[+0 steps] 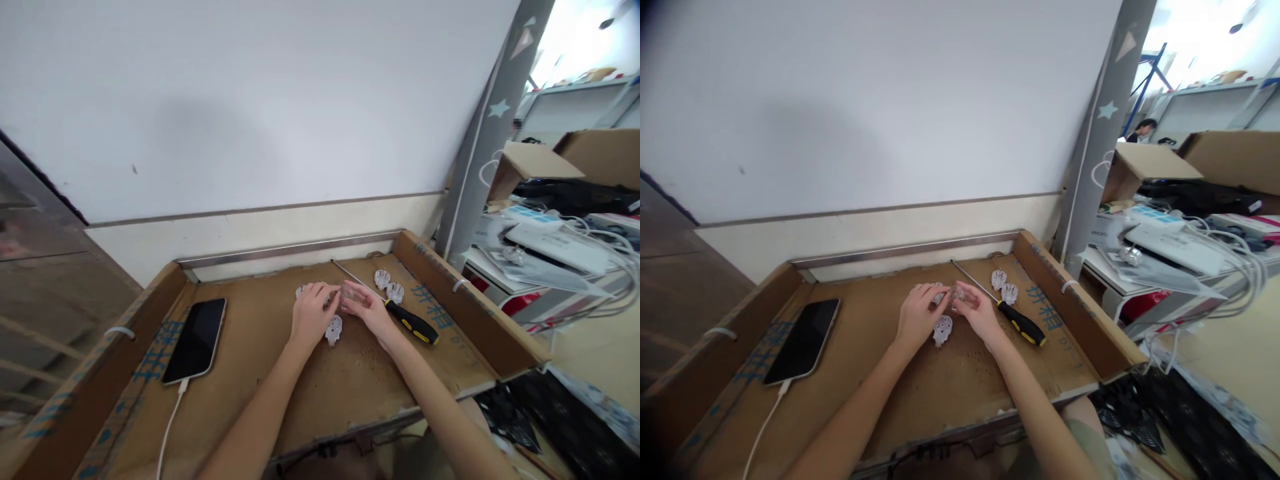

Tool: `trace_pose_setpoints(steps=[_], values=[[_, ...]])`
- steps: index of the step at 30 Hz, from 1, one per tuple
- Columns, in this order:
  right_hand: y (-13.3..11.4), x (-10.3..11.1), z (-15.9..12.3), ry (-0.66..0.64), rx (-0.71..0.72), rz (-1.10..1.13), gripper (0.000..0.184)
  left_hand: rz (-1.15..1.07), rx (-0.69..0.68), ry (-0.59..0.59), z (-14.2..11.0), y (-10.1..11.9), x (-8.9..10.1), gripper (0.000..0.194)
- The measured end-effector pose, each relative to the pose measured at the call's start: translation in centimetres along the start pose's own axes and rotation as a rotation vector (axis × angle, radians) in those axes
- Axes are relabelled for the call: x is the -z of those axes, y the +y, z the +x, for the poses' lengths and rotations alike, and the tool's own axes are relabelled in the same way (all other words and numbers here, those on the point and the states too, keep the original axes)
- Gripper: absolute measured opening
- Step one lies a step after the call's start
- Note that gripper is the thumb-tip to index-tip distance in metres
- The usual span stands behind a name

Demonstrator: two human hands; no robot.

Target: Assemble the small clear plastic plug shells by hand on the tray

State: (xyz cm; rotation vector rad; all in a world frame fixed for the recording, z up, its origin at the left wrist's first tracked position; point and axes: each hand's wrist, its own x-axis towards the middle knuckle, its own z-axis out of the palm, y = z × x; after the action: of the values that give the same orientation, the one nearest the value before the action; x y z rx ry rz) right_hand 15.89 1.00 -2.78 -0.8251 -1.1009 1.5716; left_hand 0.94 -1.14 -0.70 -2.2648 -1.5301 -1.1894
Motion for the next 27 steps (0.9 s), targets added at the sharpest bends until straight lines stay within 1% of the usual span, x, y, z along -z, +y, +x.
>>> trace_pose_setpoints(steps=[4, 7, 11, 14, 19, 27], values=[[0.17, 0.13, 0.18, 0.024, 0.039, -0.024, 0.045, 0.008, 0.008, -0.003, -0.01, -0.04, 0.02, 0.012], [0.01, 0.11, 0.1, 0.004, 0.037, -0.041, 0.047, 0.009, 0.025, -0.013, -0.02, -0.04, 0.05, 0.013], [-0.22, 0.04, -0.09, -0.026, 0.014, -0.053, 0.049, -0.008, 0.013, 0.01, -0.04, 0.05, 0.13, 0.013], [0.03, 0.14, 0.0, -0.023, 0.003, -0.071, 0.044, -0.021, -0.006, 0.019, -0.06, 0.14, 0.17, 0.014], [0.71, 0.49, 0.43, 0.008, 0.008, -0.12, 0.031, -0.035, 0.012, 0.016, -0.09, 0.15, 0.14, 0.015], [0.51, 0.25, 0.13, -0.013, 0.026, -0.145, 0.028, -0.016, 0.002, 0.02, -0.22, -0.04, -0.12, 0.015]])
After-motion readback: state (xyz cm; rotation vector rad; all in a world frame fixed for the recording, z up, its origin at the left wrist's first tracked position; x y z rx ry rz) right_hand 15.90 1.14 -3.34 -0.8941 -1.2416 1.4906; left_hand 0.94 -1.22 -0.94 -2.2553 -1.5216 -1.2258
